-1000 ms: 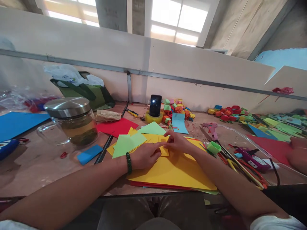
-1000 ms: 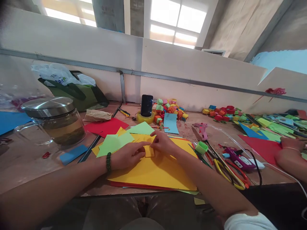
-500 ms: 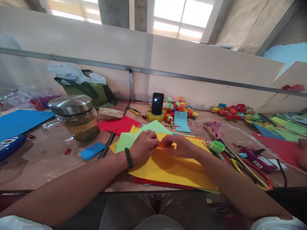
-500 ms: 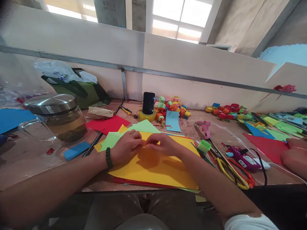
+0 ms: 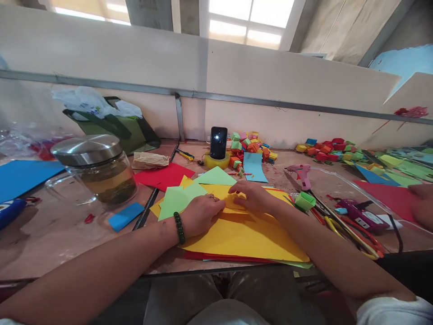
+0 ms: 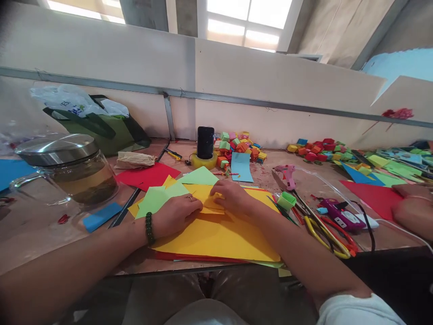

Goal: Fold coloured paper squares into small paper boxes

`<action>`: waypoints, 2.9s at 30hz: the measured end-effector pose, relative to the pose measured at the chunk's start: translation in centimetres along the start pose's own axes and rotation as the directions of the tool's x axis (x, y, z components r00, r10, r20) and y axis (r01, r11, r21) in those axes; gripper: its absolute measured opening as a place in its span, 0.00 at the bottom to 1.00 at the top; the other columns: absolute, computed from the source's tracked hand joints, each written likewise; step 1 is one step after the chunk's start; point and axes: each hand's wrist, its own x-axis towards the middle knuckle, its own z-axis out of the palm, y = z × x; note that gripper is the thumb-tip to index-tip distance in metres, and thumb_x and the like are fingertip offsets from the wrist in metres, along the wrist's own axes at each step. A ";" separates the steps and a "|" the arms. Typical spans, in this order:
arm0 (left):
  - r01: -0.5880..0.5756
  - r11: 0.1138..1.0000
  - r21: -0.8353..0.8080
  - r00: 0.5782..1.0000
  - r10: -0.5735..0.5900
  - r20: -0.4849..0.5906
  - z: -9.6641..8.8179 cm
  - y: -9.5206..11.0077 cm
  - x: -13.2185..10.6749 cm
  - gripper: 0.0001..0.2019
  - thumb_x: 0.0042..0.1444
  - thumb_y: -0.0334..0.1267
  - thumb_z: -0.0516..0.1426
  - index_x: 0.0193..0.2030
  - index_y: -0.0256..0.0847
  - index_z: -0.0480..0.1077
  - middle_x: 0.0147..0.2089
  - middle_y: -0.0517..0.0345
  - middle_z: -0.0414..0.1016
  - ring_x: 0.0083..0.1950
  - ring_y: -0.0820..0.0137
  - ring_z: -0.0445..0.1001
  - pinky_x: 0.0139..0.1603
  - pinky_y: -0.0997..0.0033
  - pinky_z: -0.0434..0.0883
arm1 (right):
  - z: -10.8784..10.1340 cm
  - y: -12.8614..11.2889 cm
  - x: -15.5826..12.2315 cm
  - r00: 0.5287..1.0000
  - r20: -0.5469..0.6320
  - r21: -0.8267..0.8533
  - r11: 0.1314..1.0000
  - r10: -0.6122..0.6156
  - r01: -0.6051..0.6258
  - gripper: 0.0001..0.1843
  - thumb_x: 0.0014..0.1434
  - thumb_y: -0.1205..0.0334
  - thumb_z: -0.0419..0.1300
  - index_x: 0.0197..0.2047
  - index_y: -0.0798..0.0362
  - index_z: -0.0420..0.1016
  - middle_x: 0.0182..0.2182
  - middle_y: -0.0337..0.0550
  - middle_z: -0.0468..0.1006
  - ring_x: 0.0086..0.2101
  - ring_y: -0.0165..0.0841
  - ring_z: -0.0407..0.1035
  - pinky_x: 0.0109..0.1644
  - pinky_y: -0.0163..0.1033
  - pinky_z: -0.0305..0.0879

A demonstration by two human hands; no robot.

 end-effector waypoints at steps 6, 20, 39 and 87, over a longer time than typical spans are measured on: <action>-0.020 0.999 0.040 1.000 0.020 0.019 0.1 -0.2 -0.2 0.11 0.60 0.31 0.49 0.37 0.38 0.73 0.39 0.50 0.77 0.39 0.64 0.74 0.37 0.68 0.69 | -0.4 -1.5 0.0 0.986 0.162 -0.120 0.990 -0.052 0.072 0.11 0.57 0.56 0.61 0.40 0.52 0.79 0.37 0.48 0.78 0.36 0.35 0.72 0.39 0.36 0.63; 0.136 0.974 -0.180 0.987 -0.149 -0.063 0.0 -0.7 0.3 0.11 0.60 0.34 0.50 0.38 0.40 0.75 0.39 0.52 0.78 0.40 0.64 0.74 0.40 0.67 0.70 | 1.4 1.0 0.8 0.927 0.024 0.090 0.922 0.376 -0.376 0.16 0.58 0.61 0.57 0.50 0.50 0.72 0.38 0.42 0.79 0.35 0.32 0.72 0.37 0.34 0.63; 0.130 0.984 -0.125 0.983 -0.144 -0.111 0.0 -1.1 1.6 0.12 0.58 0.34 0.54 0.45 0.42 0.76 0.50 0.47 0.72 0.47 0.62 0.72 0.50 0.62 0.68 | -0.6 -2.4 -0.3 0.949 0.275 -0.127 0.973 -0.154 0.195 0.15 0.62 0.67 0.52 0.40 0.49 0.81 0.40 0.45 0.79 0.38 0.33 0.71 0.40 0.35 0.63; -0.028 0.106 -0.994 0.926 -0.373 -0.066 -0.8 -0.7 0.7 0.22 0.46 0.50 0.62 0.45 0.40 0.75 0.44 0.53 0.79 0.46 0.61 0.74 0.46 0.66 0.69 | 1.9 -2.3 0.9 0.907 -0.281 0.589 0.803 0.314 -0.096 0.06 0.52 0.60 0.57 0.31 0.54 0.70 0.21 0.35 0.66 0.21 0.25 0.56 0.23 0.31 0.54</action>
